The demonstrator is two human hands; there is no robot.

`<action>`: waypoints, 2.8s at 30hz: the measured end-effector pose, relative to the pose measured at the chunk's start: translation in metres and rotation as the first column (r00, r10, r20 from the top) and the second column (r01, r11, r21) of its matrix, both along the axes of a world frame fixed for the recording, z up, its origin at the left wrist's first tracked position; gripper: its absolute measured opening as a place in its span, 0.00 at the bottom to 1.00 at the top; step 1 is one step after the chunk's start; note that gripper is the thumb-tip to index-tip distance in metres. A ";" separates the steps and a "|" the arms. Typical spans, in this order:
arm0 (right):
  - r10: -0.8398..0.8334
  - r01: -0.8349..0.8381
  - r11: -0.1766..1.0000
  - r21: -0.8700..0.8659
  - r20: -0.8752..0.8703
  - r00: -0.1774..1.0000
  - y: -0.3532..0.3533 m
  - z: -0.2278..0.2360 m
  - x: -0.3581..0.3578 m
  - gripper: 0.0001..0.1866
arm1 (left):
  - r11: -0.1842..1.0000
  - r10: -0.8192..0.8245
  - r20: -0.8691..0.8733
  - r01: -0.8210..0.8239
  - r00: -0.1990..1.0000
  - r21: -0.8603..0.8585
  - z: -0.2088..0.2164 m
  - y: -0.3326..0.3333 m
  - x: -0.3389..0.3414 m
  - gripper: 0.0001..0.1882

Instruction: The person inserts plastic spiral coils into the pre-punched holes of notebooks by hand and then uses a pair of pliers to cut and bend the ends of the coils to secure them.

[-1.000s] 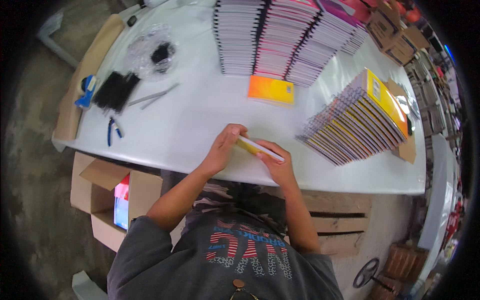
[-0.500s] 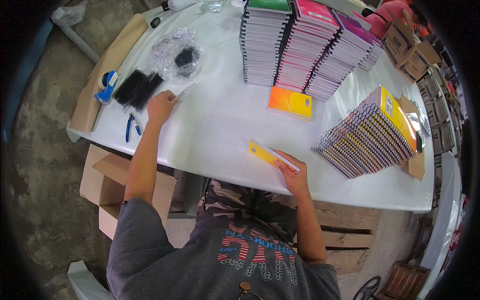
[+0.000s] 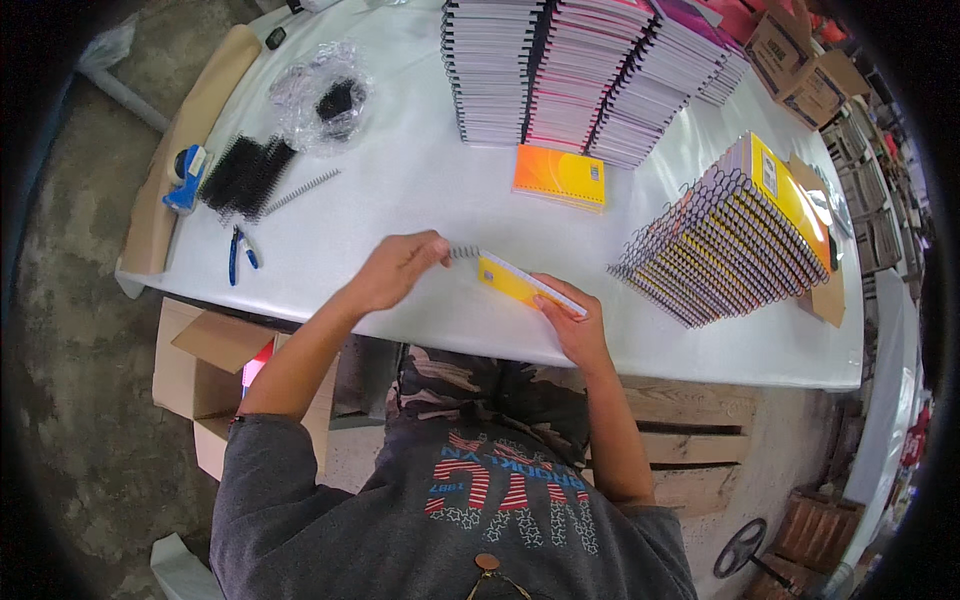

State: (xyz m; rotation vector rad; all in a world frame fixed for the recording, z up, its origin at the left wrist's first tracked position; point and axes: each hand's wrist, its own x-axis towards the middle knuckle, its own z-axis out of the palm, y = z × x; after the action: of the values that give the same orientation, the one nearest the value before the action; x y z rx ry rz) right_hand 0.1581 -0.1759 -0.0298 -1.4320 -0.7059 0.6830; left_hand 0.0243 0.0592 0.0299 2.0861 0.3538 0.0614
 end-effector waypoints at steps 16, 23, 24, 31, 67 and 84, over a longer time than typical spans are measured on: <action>0.005 -0.005 1.000 0.008 -0.028 1.000 0.000 -0.005 0.001 0.14 | 0.976 0.184 0.040 -0.178 0.982 -0.129 -0.012 -0.014 0.009 0.11; 0.024 -0.024 1.000 0.017 0.000 1.000 -0.001 -0.004 0.002 0.14 | 0.873 -0.167 0.221 0.040 0.961 0.485 0.012 -0.014 0.022 0.14; 0.021 -0.021 1.000 0.014 -0.012 1.000 -0.001 -0.004 0.002 0.14 | 0.874 -0.170 0.222 0.043 0.960 0.485 0.013 -0.011 0.024 0.14; 0.022 -0.023 1.000 0.016 0.035 0.999 -0.001 -0.003 -0.001 0.15 | 0.633 -0.405 0.081 0.215 0.911 0.744 0.028 -0.021 0.042 0.12; -0.069 -0.008 0.991 0.131 0.572 0.817 -0.002 -0.012 -0.053 0.25 | 0.342 -0.381 -0.025 0.166 0.924 0.925 -0.097 -0.075 -0.029 0.63; -0.006 -0.062 0.994 0.093 0.598 0.801 0.003 -0.019 -0.046 0.21 | 0.732 -0.281 0.366 -0.048 0.887 0.679 -0.084 -0.080 0.006 0.58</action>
State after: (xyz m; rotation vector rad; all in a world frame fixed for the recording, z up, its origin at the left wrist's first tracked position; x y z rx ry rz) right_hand 0.1118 -0.1725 -0.0486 -1.5454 -1.2410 0.1881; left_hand 0.0304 -0.0210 -0.0538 2.7168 -0.1290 0.6827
